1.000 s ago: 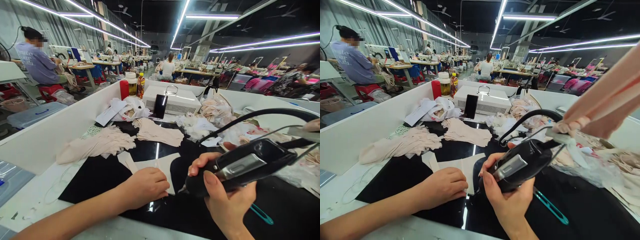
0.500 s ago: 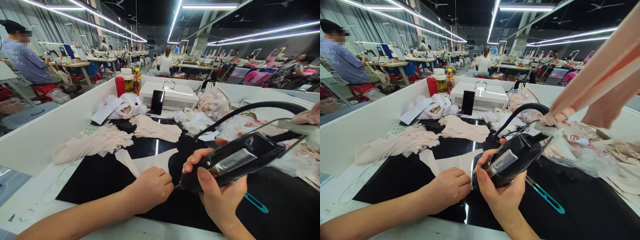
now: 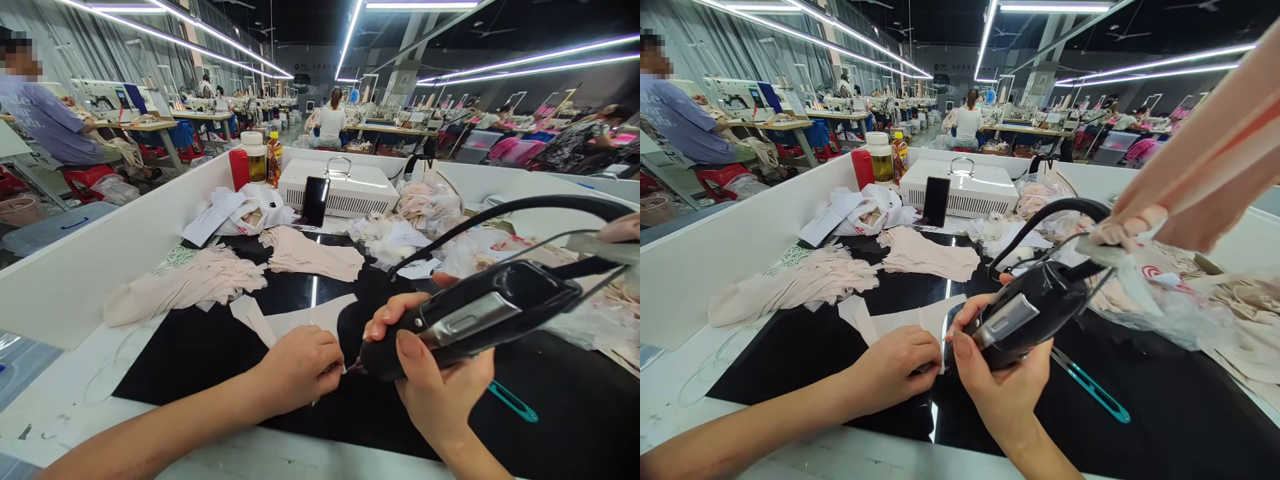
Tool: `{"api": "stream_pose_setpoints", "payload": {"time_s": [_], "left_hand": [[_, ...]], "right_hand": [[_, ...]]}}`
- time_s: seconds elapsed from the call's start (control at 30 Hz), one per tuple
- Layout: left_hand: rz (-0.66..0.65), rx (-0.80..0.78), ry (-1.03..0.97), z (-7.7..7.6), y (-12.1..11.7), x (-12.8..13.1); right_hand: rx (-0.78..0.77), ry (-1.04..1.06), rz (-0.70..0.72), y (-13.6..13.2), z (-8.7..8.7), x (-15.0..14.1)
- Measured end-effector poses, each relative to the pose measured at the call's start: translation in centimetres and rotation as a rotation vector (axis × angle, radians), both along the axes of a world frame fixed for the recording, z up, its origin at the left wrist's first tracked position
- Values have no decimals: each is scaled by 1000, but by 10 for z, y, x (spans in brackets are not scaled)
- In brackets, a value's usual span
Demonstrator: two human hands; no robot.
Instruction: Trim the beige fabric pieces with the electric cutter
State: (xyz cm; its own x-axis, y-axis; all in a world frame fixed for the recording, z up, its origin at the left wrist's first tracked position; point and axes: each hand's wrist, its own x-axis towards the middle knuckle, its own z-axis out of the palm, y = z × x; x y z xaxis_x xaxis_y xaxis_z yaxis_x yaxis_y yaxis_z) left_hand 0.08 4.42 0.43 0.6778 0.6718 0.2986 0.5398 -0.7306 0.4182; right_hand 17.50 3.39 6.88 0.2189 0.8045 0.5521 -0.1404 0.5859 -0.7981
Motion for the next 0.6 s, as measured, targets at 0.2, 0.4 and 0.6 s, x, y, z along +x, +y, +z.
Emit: {"api": "stream_pose_setpoints", "payload": {"time_s": [0.2, 0.4, 0.6], "left_hand": [[-2, -14, -14, 0, 0, -1], [-9, -40, -18, 6, 2, -5], [30, -75, 18, 9, 3, -4]], "right_hand": [[5, 16, 25, 1, -1, -1], [27, 29, 39, 0, -1, 1], [53, 15, 84, -3, -1, 1]]}}
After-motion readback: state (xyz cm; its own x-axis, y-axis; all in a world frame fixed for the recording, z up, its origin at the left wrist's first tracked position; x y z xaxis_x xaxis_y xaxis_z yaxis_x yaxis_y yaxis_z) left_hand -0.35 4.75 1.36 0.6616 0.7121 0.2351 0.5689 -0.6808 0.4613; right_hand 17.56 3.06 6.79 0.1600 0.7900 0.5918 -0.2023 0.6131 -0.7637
